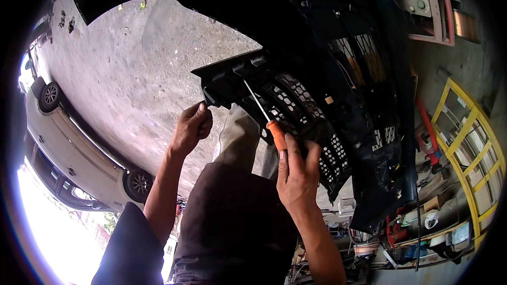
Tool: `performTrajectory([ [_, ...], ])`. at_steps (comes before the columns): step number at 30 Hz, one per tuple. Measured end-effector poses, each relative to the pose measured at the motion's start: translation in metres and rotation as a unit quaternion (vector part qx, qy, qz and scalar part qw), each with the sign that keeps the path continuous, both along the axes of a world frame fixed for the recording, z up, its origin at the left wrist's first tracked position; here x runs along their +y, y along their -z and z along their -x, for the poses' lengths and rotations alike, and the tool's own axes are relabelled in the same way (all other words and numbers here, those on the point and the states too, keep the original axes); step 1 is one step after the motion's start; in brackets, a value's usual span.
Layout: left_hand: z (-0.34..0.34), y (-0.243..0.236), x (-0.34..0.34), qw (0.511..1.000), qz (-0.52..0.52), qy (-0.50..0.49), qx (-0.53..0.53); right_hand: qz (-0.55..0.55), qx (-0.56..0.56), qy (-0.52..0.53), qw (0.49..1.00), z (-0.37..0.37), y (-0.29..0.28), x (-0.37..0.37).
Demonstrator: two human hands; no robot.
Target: The person walks through a cluttered auto repair shop and approaches a detached car bumper. They use a screwdriver to remove screws from the bumper's grille and then attach a small black plastic component to the bumper, securing it in place.
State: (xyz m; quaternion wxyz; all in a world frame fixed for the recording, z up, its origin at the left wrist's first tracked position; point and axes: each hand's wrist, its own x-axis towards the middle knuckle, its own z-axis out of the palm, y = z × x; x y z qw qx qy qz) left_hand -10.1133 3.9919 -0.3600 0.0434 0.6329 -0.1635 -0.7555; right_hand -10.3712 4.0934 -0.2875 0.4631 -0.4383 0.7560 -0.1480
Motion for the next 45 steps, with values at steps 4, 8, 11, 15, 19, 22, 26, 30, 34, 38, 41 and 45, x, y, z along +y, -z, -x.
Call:
performTrajectory([
  [4,0.012,-0.005,-0.006,1.000,-0.005,0.011,-0.016,0.011,0.027,-0.069,0.997,-0.006,-0.002,-0.009],
  [8,0.029,-0.004,-0.004,0.997,-0.009,-0.019,-0.069,0.004,0.036,-0.102,0.994,-0.016,-0.008,-0.010],
  [11,0.033,-0.008,-0.006,0.996,-0.016,-0.063,-0.068,0.008,0.033,-0.106,0.994,-0.020,-0.010,-0.010],
  [15,0.024,-0.002,0.000,0.990,-0.015,-0.081,-0.112,-0.030,-0.010,-0.051,0.998,-0.024,-0.004,-0.004],
  [19,0.030,0.002,-0.001,0.985,0.007,-0.031,-0.170,-0.093,-0.102,0.022,0.990,-0.020,0.012,0.022],
  [22,0.022,0.004,0.003,0.986,0.010,-0.038,-0.164,-0.159,-0.243,0.064,0.955,-0.018,0.031,0.051],
  [26,0.026,0.007,-0.002,0.983,0.001,-0.002,-0.186,-0.344,-0.378,0.185,0.839,-0.016,0.038,0.078],
  [30,0.021,0.011,-0.002,0.984,0.012,0.005,-0.178,-0.254,-0.261,0.139,0.921,-0.019,0.037,0.101],
  [34,0.048,-0.010,-0.004,0.978,0.026,0.023,-0.207,-0.203,-0.211,0.190,0.937,-0.018,0.034,0.115],
  [38,0.037,0.001,-0.002,0.979,0.013,0.016,-0.201,-0.214,-0.215,0.267,0.915,-0.018,0.030,0.141],
  [41,0.030,0.009,-0.006,0.986,0.007,0.001,-0.164,-0.237,-0.201,0.279,0.908,-0.018,0.029,0.161],
  [45,0.016,0.014,-0.006,0.990,-0.023,0.017,-0.135,-0.232,-0.181,0.314,0.903,-0.021,0.026,0.179],
])
